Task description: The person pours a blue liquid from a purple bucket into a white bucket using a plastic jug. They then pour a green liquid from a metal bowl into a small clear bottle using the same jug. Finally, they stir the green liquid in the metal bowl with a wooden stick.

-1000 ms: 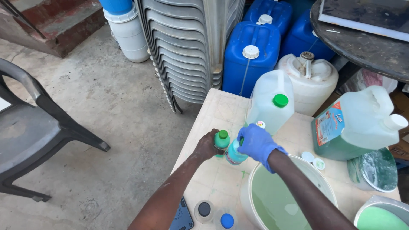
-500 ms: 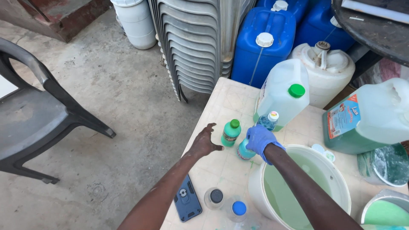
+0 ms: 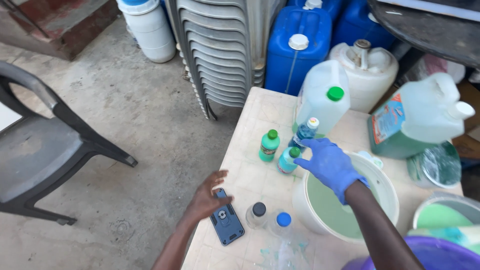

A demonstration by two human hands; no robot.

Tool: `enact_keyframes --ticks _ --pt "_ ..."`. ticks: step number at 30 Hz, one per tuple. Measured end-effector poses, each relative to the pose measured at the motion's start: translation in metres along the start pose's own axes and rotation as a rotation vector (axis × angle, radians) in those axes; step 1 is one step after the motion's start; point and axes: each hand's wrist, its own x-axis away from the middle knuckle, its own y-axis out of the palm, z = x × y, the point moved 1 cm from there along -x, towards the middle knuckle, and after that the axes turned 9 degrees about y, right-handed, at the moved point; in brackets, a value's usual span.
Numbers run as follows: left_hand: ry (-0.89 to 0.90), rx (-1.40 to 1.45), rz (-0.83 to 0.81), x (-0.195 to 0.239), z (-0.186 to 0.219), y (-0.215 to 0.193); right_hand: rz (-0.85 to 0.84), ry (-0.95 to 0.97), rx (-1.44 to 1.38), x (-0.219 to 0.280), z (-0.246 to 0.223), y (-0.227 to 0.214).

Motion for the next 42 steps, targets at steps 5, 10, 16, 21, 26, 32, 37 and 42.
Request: enact_keyframes --ticks 5,10,16,21,26,32,37,42 --pt "-0.059 -0.044 -0.188 0.027 -0.033 0.043 0.024 0.182 -0.249 0.111 0.031 -0.045" --pt "-0.081 -0.148 -0.224 0.032 -0.022 0.063 -0.049 0.47 -0.258 0.207 0.065 -0.053" --pt "-0.161 -0.249 -0.243 0.045 -0.048 0.052 0.008 0.761 -0.305 0.298 0.114 -0.024" --pt "-0.284 -0.515 -0.285 0.079 -0.018 0.034 0.538 0.72 -0.79 0.378 0.182 0.001" --pt "-0.256 -0.656 -0.235 0.094 0.003 0.027 0.668 0.902 -0.678 0.445 0.362 0.053" --pt "-0.241 -0.713 -0.277 0.11 0.089 0.062 0.426 1.146 -0.429 0.475 0.407 0.051" --pt "-0.19 -0.457 -0.24 0.133 0.089 0.13 0.249 1.088 -0.495 0.44 0.412 0.031" --pt "-0.257 -0.474 -0.254 0.169 0.114 0.204 -0.033 0.909 -0.507 0.42 0.413 0.013"
